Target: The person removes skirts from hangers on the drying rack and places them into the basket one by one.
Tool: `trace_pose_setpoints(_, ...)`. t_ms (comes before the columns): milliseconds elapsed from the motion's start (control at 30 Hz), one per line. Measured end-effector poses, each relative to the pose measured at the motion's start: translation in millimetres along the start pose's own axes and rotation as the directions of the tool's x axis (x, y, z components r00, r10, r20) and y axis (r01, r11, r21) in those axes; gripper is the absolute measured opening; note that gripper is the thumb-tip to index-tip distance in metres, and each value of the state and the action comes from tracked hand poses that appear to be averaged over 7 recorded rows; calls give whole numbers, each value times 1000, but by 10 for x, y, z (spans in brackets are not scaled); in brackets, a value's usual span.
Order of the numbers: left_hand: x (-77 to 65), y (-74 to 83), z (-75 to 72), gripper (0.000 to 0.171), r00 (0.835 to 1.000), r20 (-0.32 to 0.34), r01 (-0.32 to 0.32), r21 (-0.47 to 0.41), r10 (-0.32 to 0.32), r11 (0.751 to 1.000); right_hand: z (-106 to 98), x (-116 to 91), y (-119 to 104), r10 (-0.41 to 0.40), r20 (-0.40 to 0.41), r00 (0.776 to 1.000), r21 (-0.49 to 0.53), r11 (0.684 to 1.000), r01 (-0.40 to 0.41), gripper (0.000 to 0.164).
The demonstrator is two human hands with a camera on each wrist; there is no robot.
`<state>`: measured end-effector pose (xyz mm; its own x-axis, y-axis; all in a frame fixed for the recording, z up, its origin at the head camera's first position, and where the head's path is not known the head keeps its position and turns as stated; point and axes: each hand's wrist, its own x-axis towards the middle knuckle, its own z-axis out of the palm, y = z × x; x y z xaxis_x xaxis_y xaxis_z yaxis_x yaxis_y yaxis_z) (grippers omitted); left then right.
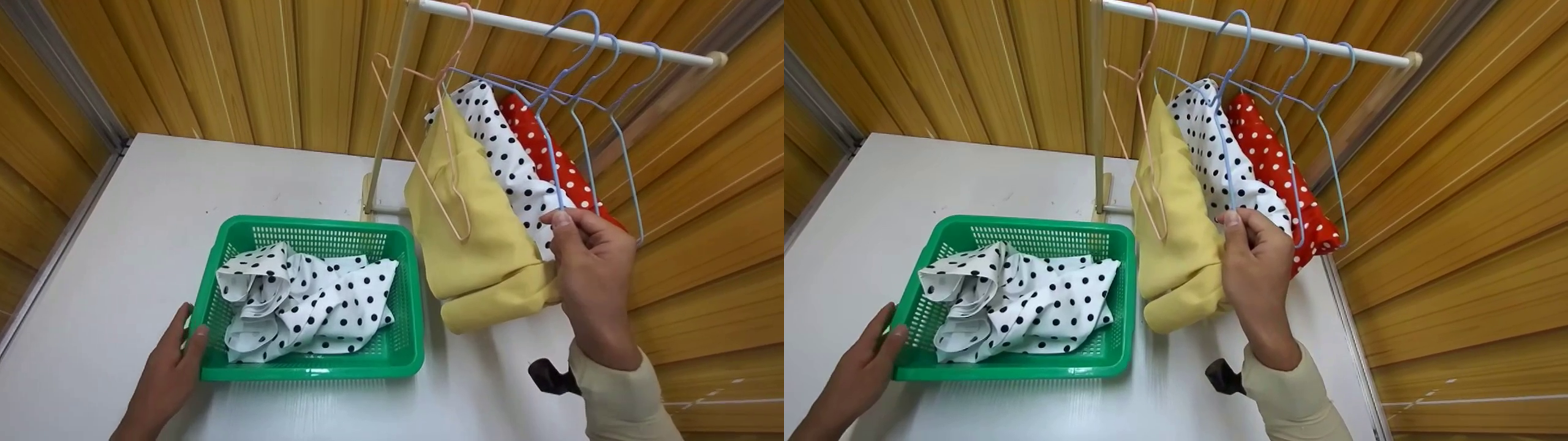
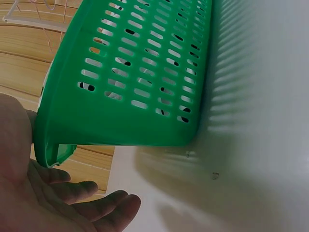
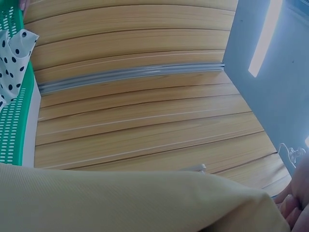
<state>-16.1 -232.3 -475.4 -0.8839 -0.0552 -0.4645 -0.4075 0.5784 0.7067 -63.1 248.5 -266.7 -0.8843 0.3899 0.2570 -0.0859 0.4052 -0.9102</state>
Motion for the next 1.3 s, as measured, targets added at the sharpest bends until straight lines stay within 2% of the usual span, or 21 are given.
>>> trace_pose_setpoints(133, -29, 108, -51, 83, 997, -54, -53, 16, 53, 998, 5, -17, -11, -14, -1, 1000, 5, 1000, 14, 22)
trace_pose_setpoints(233, -34, 239, -104, 84, 989, -107, -102, 51, 107, 993, 8, -20, -21, -27, -1, 1000, 5, 1000, 27, 23)
trace_pose_setpoints(333, -34, 424, -145, 82, 964, -166, -198, 72, 207, 978, 6, -29, -33, -37, 2, 999, -4, 999, 37, 24)
trace_pose_setpoints(433, -15, 661, -136, 76, 925, -205, -310, 84, 321, 947, 4, -32, -45, -43, 7, 999, -14, 999, 43, 24)
trace_pose_setpoints(467, -5, 749, -129, 75, 917, -201, -335, 84, 345, 939, 5, -33, -49, -43, 9, 999, -13, 999, 43, 24)
trace_pose_setpoints(600, 62, 1118, -74, 74, 901, -164, -391, 100, 403, 915, 18, -32, -67, -42, 8, 999, 13, 999, 42, 23)
trace_pose_setpoints(733, 133, 1450, -22, 68, 876, -167, -431, 153, 453, 889, 29, -49, -92, -33, 8, 999, 31, 999, 33, 22)
trace_pose_setpoints(800, 169, 1587, -1, 66, 878, -161, -427, 162, 451, 889, 25, -66, -105, -32, 12, 999, 18, 999, 32, 22)
trace_pose_setpoints(867, 220, 1707, 27, 66, 895, -126, -411, 141, 428, 901, 21, -84, -120, -29, 13, 999, 18, 999, 29, 22)
trace_pose_setpoints(933, 312, 1824, 96, 67, 914, -70, -393, 84, 399, 916, 6, -93, -124, -34, 6, 999, 29, 999, 33, 22)
trace_pose_setpoints(1033, 478, 1944, 241, 69, 932, 13, -361, -38, 362, 932, -4, -101, -128, -39, 0, 999, 47, 998, 39, 21)
trace_pose_setpoints(1167, 664, 2025, 465, 67, 937, 114, -296, -243, 330, 924, 10, -115, -131, -39, 16, 999, 60, 997, 38, 22)
trace_pose_setpoints(1300, 739, 2083, 698, 62, 930, 185, -240, -351, 319, 905, 40, -128, -133, 1, 65, 998, 120, 993, -9, 22)
